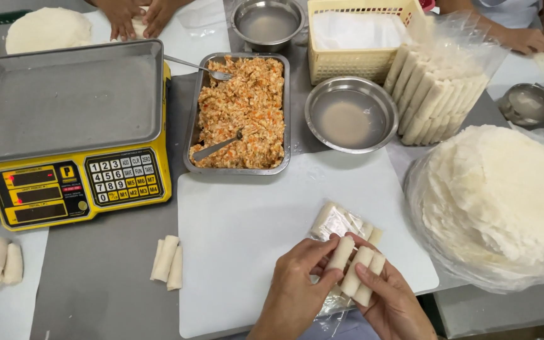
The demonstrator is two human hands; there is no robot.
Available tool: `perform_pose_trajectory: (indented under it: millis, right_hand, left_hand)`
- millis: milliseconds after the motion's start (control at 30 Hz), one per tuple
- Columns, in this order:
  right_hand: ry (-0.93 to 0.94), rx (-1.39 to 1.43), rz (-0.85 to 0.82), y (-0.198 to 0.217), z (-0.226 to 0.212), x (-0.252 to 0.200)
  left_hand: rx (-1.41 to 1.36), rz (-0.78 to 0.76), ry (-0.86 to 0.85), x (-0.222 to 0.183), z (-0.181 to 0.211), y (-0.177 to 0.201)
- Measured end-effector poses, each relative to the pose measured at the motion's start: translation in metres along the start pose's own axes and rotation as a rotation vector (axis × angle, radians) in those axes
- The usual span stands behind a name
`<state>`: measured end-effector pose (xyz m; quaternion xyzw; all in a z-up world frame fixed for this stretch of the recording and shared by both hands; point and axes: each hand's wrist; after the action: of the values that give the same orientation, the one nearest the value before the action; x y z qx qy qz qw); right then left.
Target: Assembling spring rolls by placing filling on wrappers and rolling them up at a production station.
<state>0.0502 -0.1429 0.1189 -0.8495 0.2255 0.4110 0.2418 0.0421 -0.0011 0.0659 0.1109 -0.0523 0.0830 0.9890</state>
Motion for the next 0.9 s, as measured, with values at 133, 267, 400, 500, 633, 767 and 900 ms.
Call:
perform_pose_trajectory:
  millis: [133,267,400,500,633,767,900]
  right_hand:
    - [-0.003,0.004,-0.065,0.01,0.003,0.012]
    - [0.036,-0.017,-0.122,0.011,0.006,0.015]
    - [0.018,0.027,-0.06,0.002,0.007,0.012]
    - [0.04,0.048,-0.01,-0.003,0.014,0.014]
    - [-0.057,0.318,0.101,-0.022,0.009,0.001]
    - [0.062,0.585,-1.078,0.03,0.032,0.054]
    - [0.044,0.604,-1.079,0.036,0.035,0.062]
  left_hand:
    - [0.114,-0.041,0.019,0.004,-0.002,-0.003]
    - [0.131,-0.037,-0.06,0.006,0.001,-0.004]
    - [0.183,-0.072,-0.211,0.002,0.013,-0.003]
    - [0.281,-0.098,-0.364,-0.01,0.001,-0.016]
    - [0.446,-0.001,-0.43,-0.028,-0.036,-0.051]
    - [0.411,-0.02,-0.408,-0.02,-0.05,-0.049]
    - [0.349,-0.058,-0.446,0.0,-0.037,-0.038]
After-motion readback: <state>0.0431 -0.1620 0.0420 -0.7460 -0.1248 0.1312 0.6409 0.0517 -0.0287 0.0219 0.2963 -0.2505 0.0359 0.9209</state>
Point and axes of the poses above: each hand's wrist, its own x-axis towards the middle knuckle, its own y-axis out of the back of the hand, z = x × y, and after that the axes turned 14 degrees about z, right-handed
